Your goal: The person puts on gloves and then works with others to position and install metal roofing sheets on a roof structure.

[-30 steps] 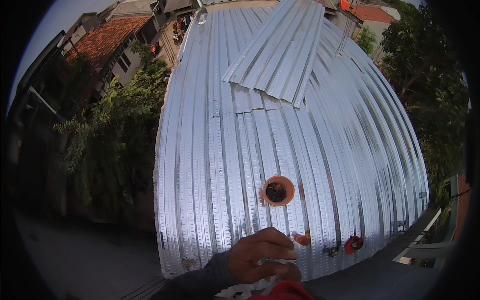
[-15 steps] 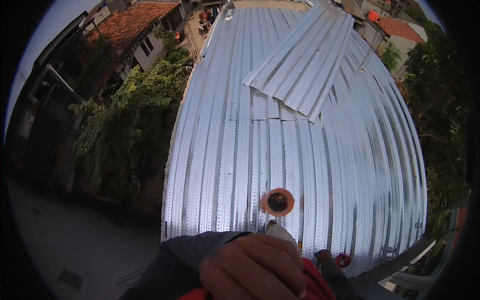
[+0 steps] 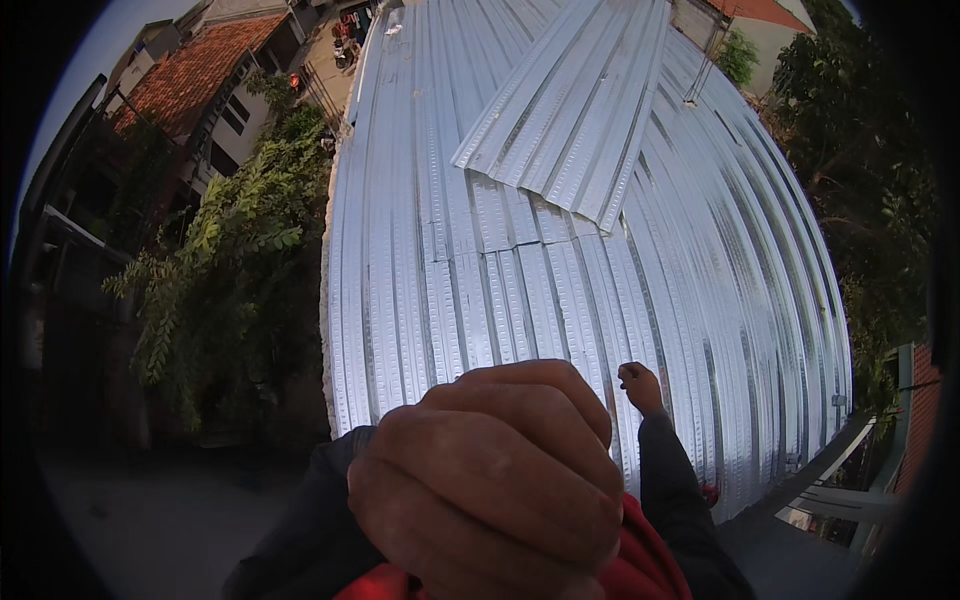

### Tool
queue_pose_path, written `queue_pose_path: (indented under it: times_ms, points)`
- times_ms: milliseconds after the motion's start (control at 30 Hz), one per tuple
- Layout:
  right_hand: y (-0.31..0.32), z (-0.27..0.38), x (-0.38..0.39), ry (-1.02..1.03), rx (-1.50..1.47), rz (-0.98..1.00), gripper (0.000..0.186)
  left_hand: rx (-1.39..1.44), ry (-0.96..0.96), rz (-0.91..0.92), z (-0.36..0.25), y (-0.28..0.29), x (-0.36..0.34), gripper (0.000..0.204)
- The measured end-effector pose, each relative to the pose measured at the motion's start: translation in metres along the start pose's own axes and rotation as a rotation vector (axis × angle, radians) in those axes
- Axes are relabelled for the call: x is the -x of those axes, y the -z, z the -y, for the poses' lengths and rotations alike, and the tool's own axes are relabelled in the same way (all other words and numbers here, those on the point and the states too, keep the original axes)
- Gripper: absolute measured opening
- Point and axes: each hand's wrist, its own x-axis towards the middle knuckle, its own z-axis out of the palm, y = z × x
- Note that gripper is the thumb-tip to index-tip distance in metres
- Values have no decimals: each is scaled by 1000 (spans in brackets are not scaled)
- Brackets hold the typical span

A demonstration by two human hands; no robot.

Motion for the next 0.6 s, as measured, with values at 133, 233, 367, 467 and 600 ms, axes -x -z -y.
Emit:
queue_pose_path:
  times_ms: [133, 233, 367, 467, 600]
  points:
    - [-75, -31, 37, -44, 179, 221, 32, 151, -15, 231, 16, 59, -61, 12]
    - [-91, -117, 100, -188, 498, 514, 33, 304, 32, 476, 58, 89, -94, 21]
    - [-93, -192, 169, -379, 654, 783, 35, 87, 703, 569, 108, 162, -54, 30]
    - [-92, -127, 110, -287, 604, 752, 29, -377, 1362, 560, 145, 252, 45, 22]
    - [-67, -93, 20, -350, 464, 580, 29, -663, 1649, 513, 185, 337, 124, 36]
